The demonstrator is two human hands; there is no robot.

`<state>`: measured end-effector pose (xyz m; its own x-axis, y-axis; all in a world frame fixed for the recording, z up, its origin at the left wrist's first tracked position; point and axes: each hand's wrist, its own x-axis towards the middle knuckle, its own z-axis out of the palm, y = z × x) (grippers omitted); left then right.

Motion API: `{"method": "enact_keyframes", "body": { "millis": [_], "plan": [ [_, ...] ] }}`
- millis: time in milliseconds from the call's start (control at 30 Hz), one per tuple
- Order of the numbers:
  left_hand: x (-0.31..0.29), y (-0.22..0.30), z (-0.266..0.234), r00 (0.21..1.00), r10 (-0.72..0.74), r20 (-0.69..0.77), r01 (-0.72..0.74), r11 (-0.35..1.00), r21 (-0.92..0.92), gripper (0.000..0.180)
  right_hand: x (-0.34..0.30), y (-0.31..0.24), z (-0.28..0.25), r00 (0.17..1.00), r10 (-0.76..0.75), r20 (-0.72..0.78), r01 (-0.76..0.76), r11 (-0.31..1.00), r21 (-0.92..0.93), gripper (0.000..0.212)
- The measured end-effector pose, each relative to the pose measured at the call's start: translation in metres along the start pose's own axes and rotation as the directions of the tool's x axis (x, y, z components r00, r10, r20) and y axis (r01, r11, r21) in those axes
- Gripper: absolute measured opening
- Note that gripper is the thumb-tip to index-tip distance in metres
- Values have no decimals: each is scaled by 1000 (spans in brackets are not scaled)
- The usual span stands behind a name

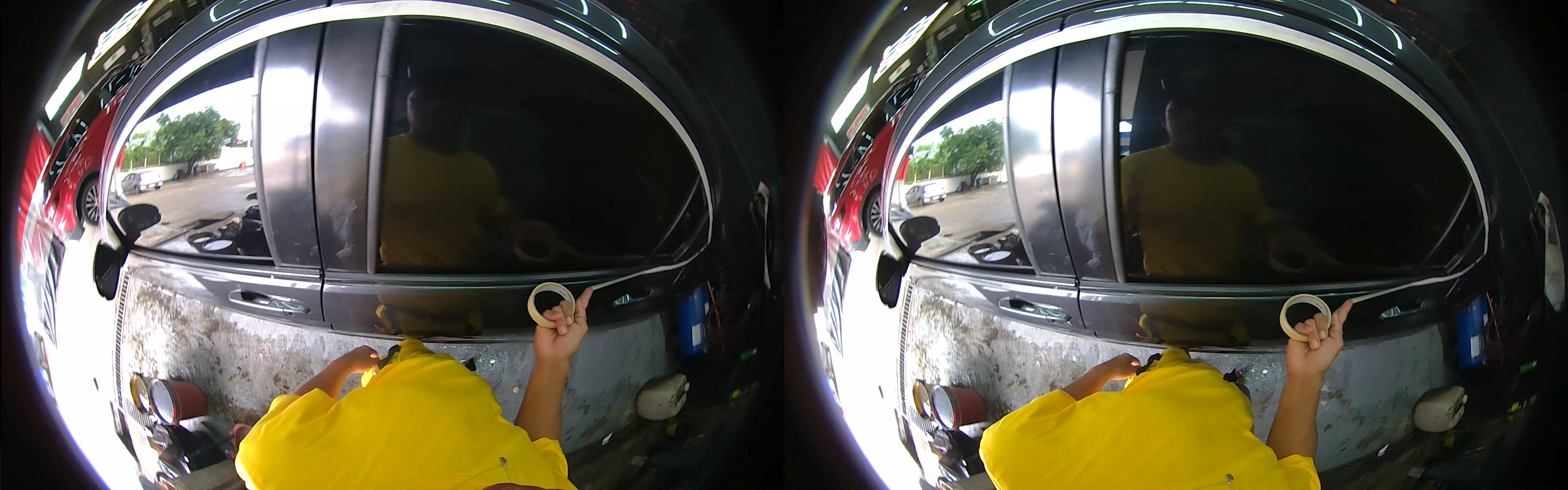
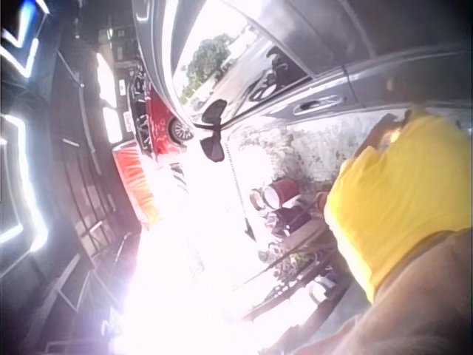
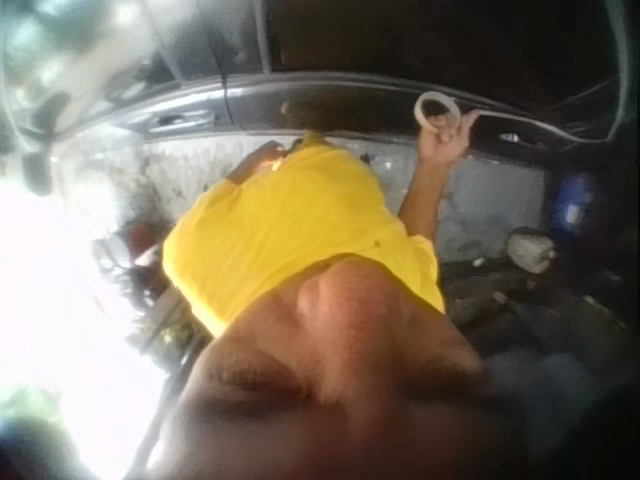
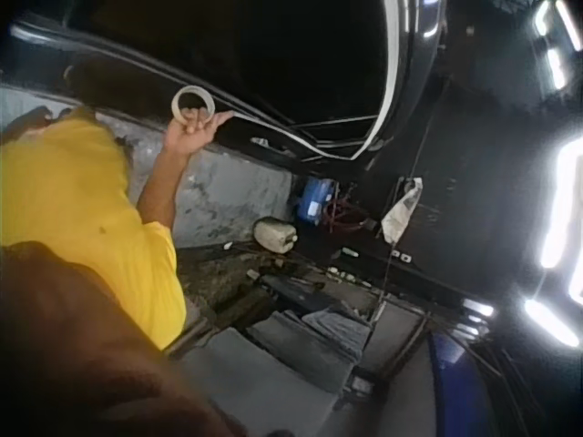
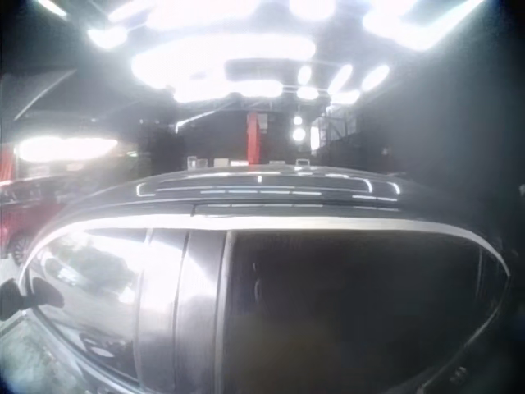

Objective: The person applies a strip of white tape along the upper edge of a car's rear side window. They smooth the tape with their fingers to ensure it adheres properly along the window frame.

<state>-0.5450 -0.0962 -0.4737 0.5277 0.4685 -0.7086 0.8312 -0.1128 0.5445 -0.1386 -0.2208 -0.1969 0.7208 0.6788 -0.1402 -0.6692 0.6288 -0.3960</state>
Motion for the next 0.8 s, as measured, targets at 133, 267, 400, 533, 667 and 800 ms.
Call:
{"method": "enact_keyframes", "body": {
  "millis": [133, 267, 400, 533, 667, 800],
  "plan": [
    [-32, 67, -33, 981, 182, -70, -177, 982, 63, 27, 0, 2, 4, 1000, -13, -21, 13, 1000, -7, 50],
    [-54, 111, -67, 971, 236, 28, -237, 960, 149, 29, -2, 1, 6, 999, -20, -46, 20, 1000, 1, 50],
    [-72, 125, -77, 942, 335, 0, -322, 905, 277, 34, -3, 2, 8, 998, -28, -54, 29, 1000, 12, 49],
    [-85, 162, -85, 970, 238, 43, -237, 900, 367, 37, -2, 4, 9, 999, -27, -43, 28, 999, 27, 49],
    [-80, 165, -81, 936, 343, 82, -347, 856, 383, 42, -3, 3, 6, 999, -24, -47, 26, 999, 27, 48],
    [-69, 182, -77, 926, 321, 197, -375, 832, 409, 44, -5, 5, 8, 998, -30, -62, 31, 999, 16, 48]
  ]
}}
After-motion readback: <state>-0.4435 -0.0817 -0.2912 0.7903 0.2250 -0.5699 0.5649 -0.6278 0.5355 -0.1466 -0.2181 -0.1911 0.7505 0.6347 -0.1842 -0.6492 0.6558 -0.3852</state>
